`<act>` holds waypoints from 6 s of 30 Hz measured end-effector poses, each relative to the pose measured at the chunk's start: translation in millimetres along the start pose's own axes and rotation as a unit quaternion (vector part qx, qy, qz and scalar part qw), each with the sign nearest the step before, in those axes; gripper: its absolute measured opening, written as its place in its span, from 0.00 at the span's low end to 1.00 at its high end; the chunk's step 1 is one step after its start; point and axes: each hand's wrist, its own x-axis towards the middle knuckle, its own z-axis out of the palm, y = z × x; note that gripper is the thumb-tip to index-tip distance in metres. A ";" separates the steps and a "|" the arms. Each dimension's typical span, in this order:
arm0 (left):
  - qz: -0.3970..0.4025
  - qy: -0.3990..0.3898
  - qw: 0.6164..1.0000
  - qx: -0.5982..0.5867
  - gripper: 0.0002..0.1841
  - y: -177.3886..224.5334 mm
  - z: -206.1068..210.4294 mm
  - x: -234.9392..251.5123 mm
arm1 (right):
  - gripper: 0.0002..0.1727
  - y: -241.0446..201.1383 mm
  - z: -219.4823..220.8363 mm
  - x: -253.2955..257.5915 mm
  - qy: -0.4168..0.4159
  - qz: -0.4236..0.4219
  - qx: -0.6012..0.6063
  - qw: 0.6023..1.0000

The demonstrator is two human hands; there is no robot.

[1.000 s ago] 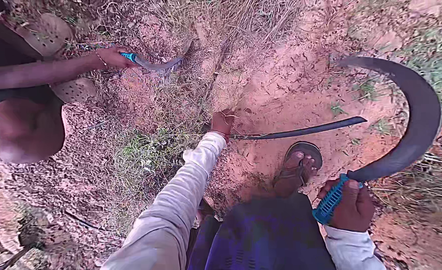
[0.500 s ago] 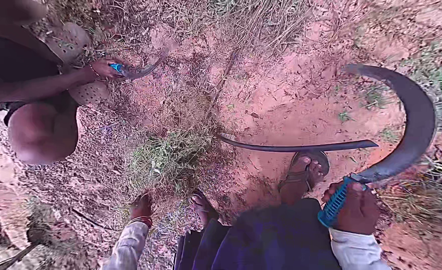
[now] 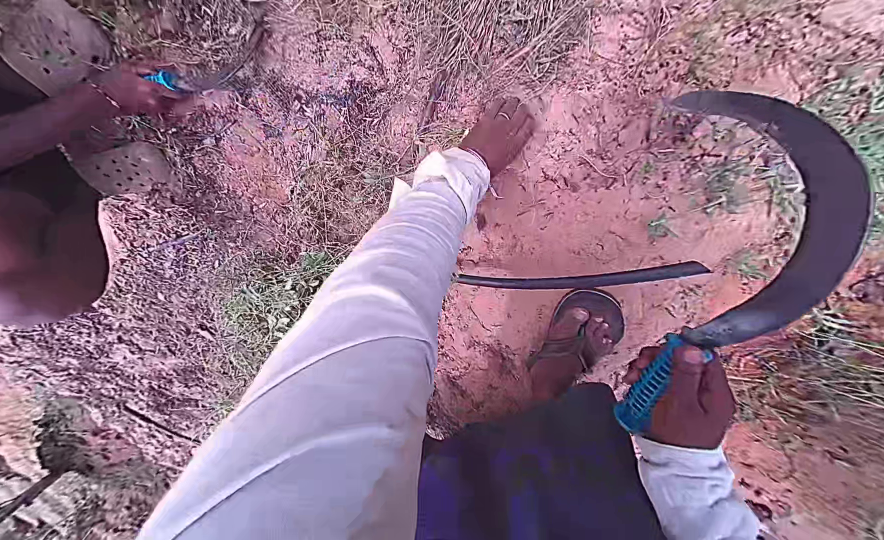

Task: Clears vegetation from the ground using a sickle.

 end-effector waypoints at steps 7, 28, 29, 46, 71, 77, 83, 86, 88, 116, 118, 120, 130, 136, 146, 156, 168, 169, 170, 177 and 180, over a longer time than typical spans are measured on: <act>-0.230 -0.085 0.969 0.026 0.28 -14.8 -25.0 23.2 | 0.13 -7.0 0.8 15.1 0.044 0.054 0.045 0.997; -0.460 -0.190 0.824 -0.272 0.24 -6.4 116.3 -266.0 | 0.13 -0.3 11.5 -23.1 0.012 0.030 0.023 0.999; -0.549 -0.189 0.760 -0.291 0.27 -24.4 137.5 -306.9 | 0.13 0.9 12.3 -26.1 0.009 0.027 0.023 0.999; -0.236 0.036 0.958 -0.159 0.46 -14.7 40.1 -21.9 | 0.13 2.5 8.0 -11.0 -0.009 0.028 -0.003 1.000; -0.390 -0.125 0.844 -0.345 0.24 -17.9 93.8 -201.1 | 0.16 -1.5 18.6 -26.4 0.008 0.063 0.028 0.998; -0.629 -0.234 0.691 -0.267 0.27 -37.2 189.3 -376.6 | 0.16 3.9 21.9 -37.8 -0.007 0.035 0.006 0.999; -0.424 -0.181 0.868 -0.182 0.20 -32.3 139.5 -308.4 | 0.13 5.0 27.6 -43.1 -0.031 0.012 -0.015 0.999; -0.160 -0.050 0.976 -0.140 0.22 -20.6 92.0 -210.8 | 0.12 4.5 27.5 -39.4 -0.043 -0.002 -0.035 0.998; -0.112 -0.037 0.987 -0.111 0.25 -21.5 80.1 -151.4 | 0.12 5.5 26.9 -35.6 -0.047 -0.016 -0.032 0.998; -0.451 -0.078 0.834 -0.309 0.25 -72.2 99.3 -132.2 | 0.15 9.1 26.5 -42.6 -0.036 0.028 -0.020 0.999; -0.446 -0.113 0.834 -0.305 0.27 -67.4 100.3 -136.4 | 0.15 9.5 28.0 -48.4 -0.049 0.025 -0.031 0.998; -0.380 -0.190 0.870 -0.249 0.24 -61.2 68.5 -137.7 | 0.15 10.1 31.4 -49.6 -0.060 0.014 -0.034 0.998; -0.419 -0.151 0.863 -0.237 0.22 -57.4 112.9 -125.1 | 0.11 25.6 29.4 -62.1 -0.093 -0.015 -0.087 0.992; -0.385 -0.206 0.879 -0.191 0.22 -62.3 88.2 -122.5 | 0.12 23.2 31.1 -54.4 -0.117 -0.049 -0.122 0.984; -0.425 -0.101 0.855 -0.280 0.29 -54.4 129.5 -132.7 | 0.11 17.7 33.7 -47.2 -0.079 0.000 -0.068 0.995; -0.432 -0.115 0.844 -0.296 0.26 -34.6 105.1 -249.5 | 0.11 12.4 35.2 -61.4 -0.074 -0.027 -0.072 0.994; -0.585 -0.111 0.696 -0.401 0.23 -38.9 173.0 -449.8 | 0.14 -39.4 72.5 -152.7 -0.112 -0.012 -0.110 0.988; -0.579 -0.120 0.696 -0.406 0.24 -39.3 164.8 -456.0 | 0.14 -51.0 82.6 -162.7 -0.112 0.003 -0.096 0.989; -0.576 -0.122 0.695 -0.412 0.26 -35.7 159.3 -467.6 | 0.14 -62.0 91.5 -174.0 -0.109 0.020 -0.084 0.990; -0.779 -0.100 0.535 -0.312 0.27 -29.1 246.8 -721.1 | 0.16 -70.2 138.1 -239.2 -0.089 0.155 -0.005 0.984; -0.787 -0.103 0.549 -0.261 0.29 -47.3 239.6 -742.8 | 0.15 -42.6 145.2 -245.7 -0.088 0.183 -0.016 0.979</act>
